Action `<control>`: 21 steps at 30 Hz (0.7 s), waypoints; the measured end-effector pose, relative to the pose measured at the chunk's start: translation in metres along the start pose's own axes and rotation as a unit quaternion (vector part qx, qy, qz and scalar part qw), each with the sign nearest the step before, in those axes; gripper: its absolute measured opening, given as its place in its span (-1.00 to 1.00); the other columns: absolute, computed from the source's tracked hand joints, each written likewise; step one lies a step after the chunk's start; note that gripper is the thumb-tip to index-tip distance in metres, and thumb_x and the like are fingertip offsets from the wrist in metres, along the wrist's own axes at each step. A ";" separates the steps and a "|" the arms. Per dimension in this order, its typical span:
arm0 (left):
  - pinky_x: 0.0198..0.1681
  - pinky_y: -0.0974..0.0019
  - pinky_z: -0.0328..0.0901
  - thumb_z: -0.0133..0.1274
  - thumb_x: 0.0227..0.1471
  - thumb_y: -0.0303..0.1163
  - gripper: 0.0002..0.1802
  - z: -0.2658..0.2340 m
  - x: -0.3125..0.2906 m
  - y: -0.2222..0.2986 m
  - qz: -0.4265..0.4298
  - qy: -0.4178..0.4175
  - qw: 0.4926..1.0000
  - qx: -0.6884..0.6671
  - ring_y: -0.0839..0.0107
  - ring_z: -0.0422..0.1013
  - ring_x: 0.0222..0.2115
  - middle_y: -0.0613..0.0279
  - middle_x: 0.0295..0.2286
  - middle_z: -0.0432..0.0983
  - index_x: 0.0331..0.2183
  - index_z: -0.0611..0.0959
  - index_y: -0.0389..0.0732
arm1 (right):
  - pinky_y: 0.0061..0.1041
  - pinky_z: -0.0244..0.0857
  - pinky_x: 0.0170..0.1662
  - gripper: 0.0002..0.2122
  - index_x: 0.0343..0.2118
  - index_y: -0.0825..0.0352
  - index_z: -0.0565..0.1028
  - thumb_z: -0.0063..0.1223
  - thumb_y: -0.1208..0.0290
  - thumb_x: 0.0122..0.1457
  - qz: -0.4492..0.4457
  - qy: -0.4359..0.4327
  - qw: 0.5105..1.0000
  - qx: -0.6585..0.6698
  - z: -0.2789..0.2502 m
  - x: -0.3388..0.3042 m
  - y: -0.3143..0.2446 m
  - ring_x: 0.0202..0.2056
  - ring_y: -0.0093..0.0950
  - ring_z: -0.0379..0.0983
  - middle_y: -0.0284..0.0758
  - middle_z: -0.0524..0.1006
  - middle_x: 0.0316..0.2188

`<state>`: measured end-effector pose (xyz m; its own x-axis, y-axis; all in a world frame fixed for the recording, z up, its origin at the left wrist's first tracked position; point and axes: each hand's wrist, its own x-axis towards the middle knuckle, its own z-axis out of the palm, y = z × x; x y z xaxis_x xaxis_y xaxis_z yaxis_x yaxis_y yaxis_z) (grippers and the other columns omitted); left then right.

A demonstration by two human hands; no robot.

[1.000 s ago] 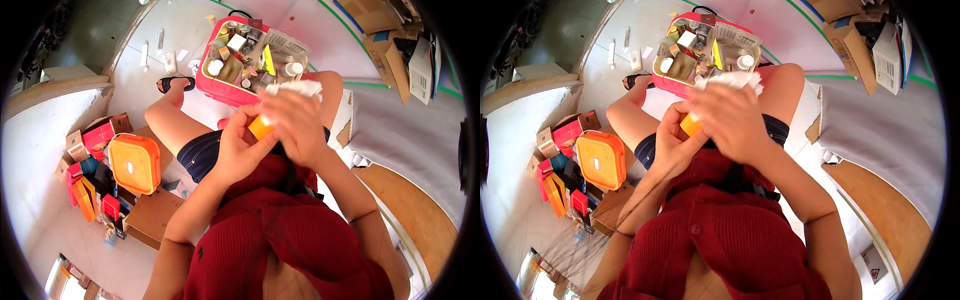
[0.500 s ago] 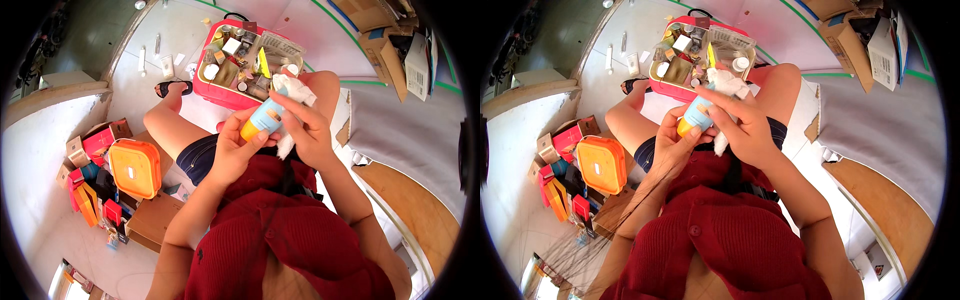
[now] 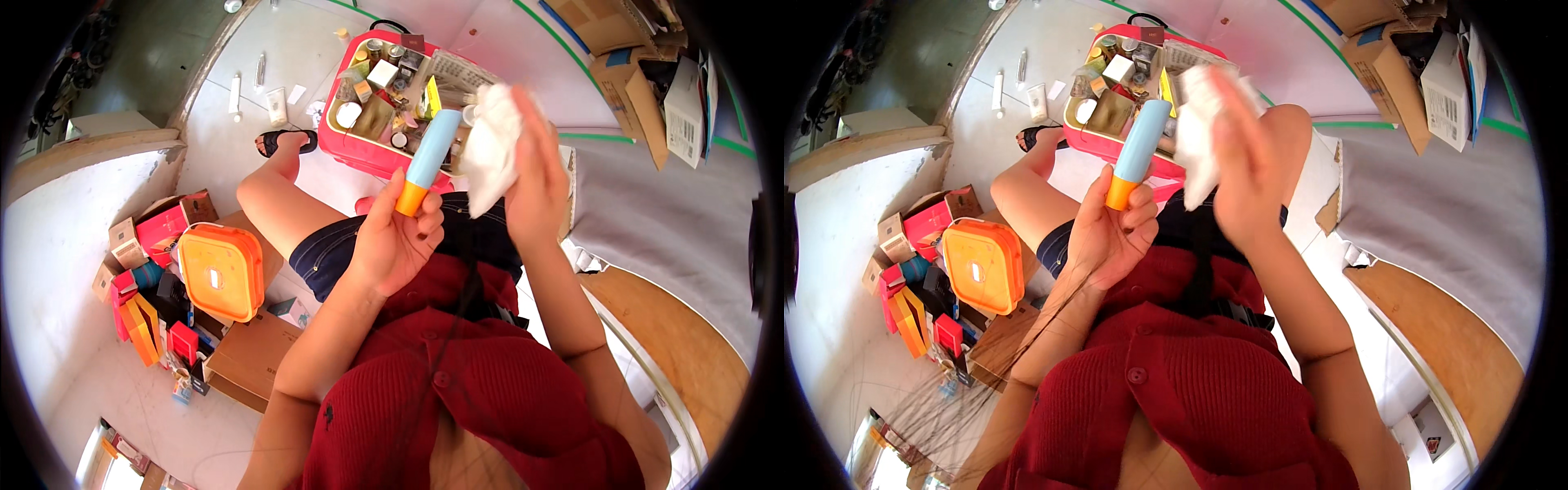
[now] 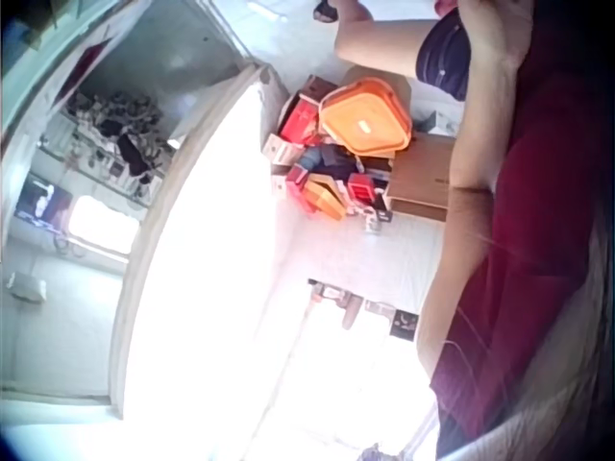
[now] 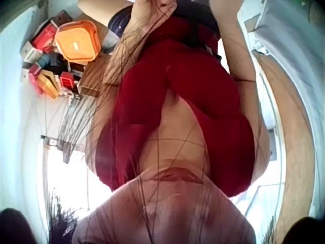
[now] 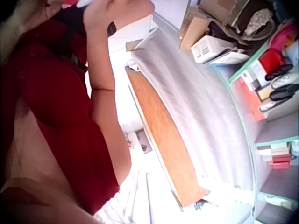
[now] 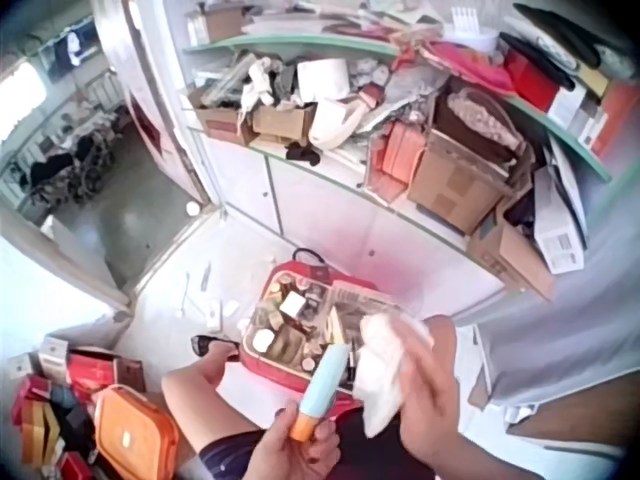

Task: The person wipes various small cosmetic bottles and an eyelash curler with a white cloth, then organizes them into a basket and places the items on a shelf.

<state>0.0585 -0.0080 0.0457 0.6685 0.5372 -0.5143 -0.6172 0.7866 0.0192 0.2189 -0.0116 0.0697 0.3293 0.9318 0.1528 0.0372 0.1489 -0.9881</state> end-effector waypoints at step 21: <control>-0.67 0.55 0.00 -0.23 0.19 -0.01 -0.44 -0.010 -0.009 0.000 -0.149 -0.131 0.955 -0.221 0.64 0.07 -0.74 0.44 -0.69 0.14 -0.04 0.40 -0.34 | -0.54 0.15 0.07 -0.61 0.16 0.39 0.18 -0.28 0.38 0.31 0.203 -0.021 0.947 0.247 -0.011 0.004 0.020 0.01 -0.54 0.28 -0.27 0.35 0.02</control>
<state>0.0482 -0.0162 0.0421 0.8874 0.4124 -0.2062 -0.4585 0.7424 -0.4885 0.2315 -0.0087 0.0505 0.1837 0.9564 -0.2270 -0.5341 -0.0967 -0.8399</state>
